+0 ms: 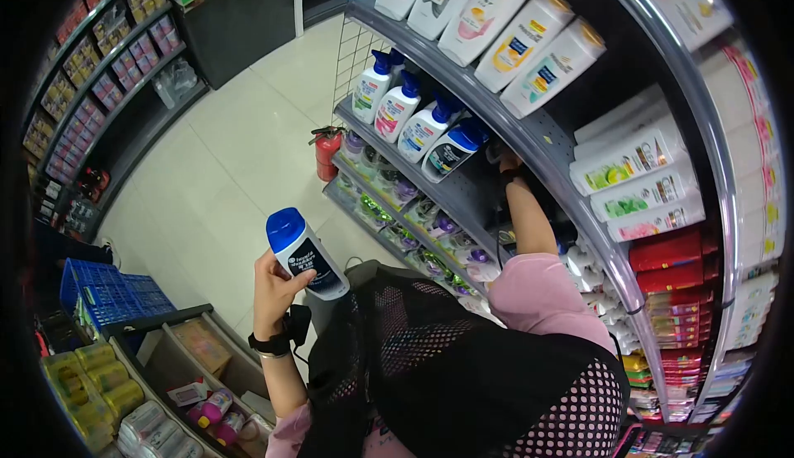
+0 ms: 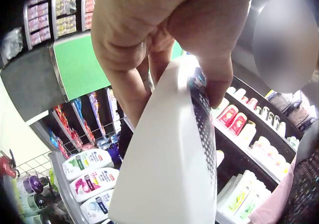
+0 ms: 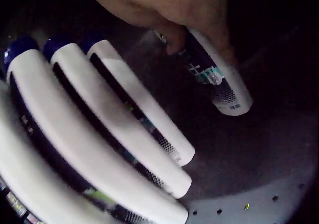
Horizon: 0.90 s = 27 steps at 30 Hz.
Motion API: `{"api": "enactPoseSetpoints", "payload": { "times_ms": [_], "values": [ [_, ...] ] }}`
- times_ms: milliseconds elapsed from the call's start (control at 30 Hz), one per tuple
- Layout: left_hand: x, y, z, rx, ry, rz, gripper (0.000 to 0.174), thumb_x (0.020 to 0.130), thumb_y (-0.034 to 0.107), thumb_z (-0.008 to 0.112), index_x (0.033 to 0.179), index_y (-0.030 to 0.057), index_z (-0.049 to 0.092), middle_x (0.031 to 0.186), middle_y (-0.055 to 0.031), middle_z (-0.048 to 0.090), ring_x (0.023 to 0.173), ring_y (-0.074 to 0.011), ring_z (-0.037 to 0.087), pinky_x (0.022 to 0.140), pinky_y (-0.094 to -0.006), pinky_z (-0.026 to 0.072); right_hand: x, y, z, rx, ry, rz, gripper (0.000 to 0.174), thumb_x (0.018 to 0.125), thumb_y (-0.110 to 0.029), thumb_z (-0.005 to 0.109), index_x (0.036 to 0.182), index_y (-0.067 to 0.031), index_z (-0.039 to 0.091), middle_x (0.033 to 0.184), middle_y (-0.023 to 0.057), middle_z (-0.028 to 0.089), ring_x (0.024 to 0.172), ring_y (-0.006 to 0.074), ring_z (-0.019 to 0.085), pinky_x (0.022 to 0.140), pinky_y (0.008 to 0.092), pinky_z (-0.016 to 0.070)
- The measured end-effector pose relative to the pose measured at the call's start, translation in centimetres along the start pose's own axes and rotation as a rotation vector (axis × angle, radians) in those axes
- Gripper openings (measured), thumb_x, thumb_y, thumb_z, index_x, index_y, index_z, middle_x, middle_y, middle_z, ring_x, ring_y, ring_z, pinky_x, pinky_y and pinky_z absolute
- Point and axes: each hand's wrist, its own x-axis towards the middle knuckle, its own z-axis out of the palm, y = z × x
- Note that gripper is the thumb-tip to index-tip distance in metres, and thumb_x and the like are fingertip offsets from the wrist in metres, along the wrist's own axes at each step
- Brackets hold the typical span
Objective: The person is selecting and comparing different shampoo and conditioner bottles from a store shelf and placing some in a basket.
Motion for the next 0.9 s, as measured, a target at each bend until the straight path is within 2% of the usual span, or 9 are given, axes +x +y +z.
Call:
{"api": "enactPoseSetpoints", "payload": {
  "times_ms": [133,167,267,367,567,733,833,900],
  "values": [
    [3.2,-2.2,0.2,-0.136,-0.009,0.011,0.041,0.071,-0.002,0.074,0.108,-0.0019,0.057,0.092,-0.0028,0.064,0.079,-0.0086,0.060,0.070,-0.0224,0.0487,2.0,-0.5,0.2,0.036,-0.029,0.037,0.053,0.084,-0.028,0.060,0.127,-0.0021,0.044,0.124,0.0178,0.052,0.118,0.0298,0.048,0.096,0.0392,0.0397],
    [3.8,-2.9,-0.4,-0.021,-0.020,-0.071,0.040,0.071,-0.002,0.073,0.108,-0.0022,0.057,0.094,-0.0036,0.063,0.081,-0.0084,0.059,0.072,-0.0228,0.0485,2.5,-0.5,0.6,0.042,-0.031,0.041,0.053,0.084,-0.028,0.060,0.127,-0.0022,0.044,0.124,0.0176,0.052,0.118,0.0298,0.048,0.096,0.0391,0.0398],
    [5.9,-4.7,-0.2,-0.148,-0.039,-0.068,0.039,0.072,-0.003,0.072,0.107,-0.0024,0.057,0.095,-0.0041,0.062,0.084,-0.0083,0.058,0.074,-0.0234,0.0484,3.8,-0.6,1.8,0.057,-0.034,0.048,0.052,0.085,-0.028,0.059,0.127,-0.0023,0.044,0.124,0.0173,0.052,0.117,0.0297,0.048,0.096,0.0391,0.0399],
    [7.1,-5.8,-0.1,-0.033,-0.047,-0.044,0.039,0.072,-0.003,0.072,0.108,-0.0022,0.057,0.094,-0.0034,0.062,0.083,-0.0081,0.058,0.074,-0.0237,0.0486,4.6,-0.6,2.9,0.056,-0.031,0.049,0.051,0.086,-0.028,0.058,0.127,-0.0024,0.043,0.125,0.0170,0.052,0.117,0.0296,0.048,0.096,0.0390,0.0401],
    [7.5,-7.4,-0.8,-0.020,-0.038,-0.150,0.042,0.073,-0.003,0.071,0.112,-0.0017,0.056,0.097,-0.0026,0.062,0.085,-0.0079,0.058,0.073,-0.0227,0.0478,5.8,-0.5,4.5,0.070,-0.038,0.053,0.050,0.087,-0.028,0.057,0.128,-0.0027,0.043,0.125,0.0163,0.052,0.117,0.0293,0.049,0.096,0.0389,0.0405],
    [8.2,-6.3,-0.6,-0.066,-0.034,-0.169,0.043,0.074,-0.003,0.070,0.114,-0.0014,0.055,0.099,-0.0029,0.062,0.088,-0.0086,0.058,0.074,-0.0223,0.0468,5.7,-0.5,4.1,0.070,-0.038,0.068,0.049,0.088,-0.027,0.056,0.128,-0.0029,0.043,0.125,0.0157,0.051,0.117,0.0291,0.049,0.096,0.0387,0.0408],
    [9.0,-5.3,-0.9,0.015,-0.066,-0.200,0.043,0.074,-0.004,0.070,0.114,-0.0019,0.054,0.101,-0.0041,0.062,0.091,-0.0102,0.058,0.078,-0.0247,0.0477,5.4,-0.5,3.8,0.073,-0.042,0.080,0.048,0.088,-0.027,0.055,0.128,-0.0031,0.043,0.125,0.0154,0.051,0.117,0.0290,0.049,0.096,0.0387,0.0410],
    [9.6,-4.7,-0.8,-0.034,-0.064,-0.189,0.044,0.074,-0.005,0.069,0.115,-0.0024,0.054,0.102,-0.0048,0.062,0.092,-0.0111,0.058,0.080,-0.0259,0.0478,5.2,-0.4,3.5,0.070,-0.037,0.089,0.048,0.089,-0.027,0.055,0.128,-0.0032,0.043,0.125,0.0152,0.051,0.117,0.0289,0.049,0.096,0.0386,0.0412]
  ]
}}
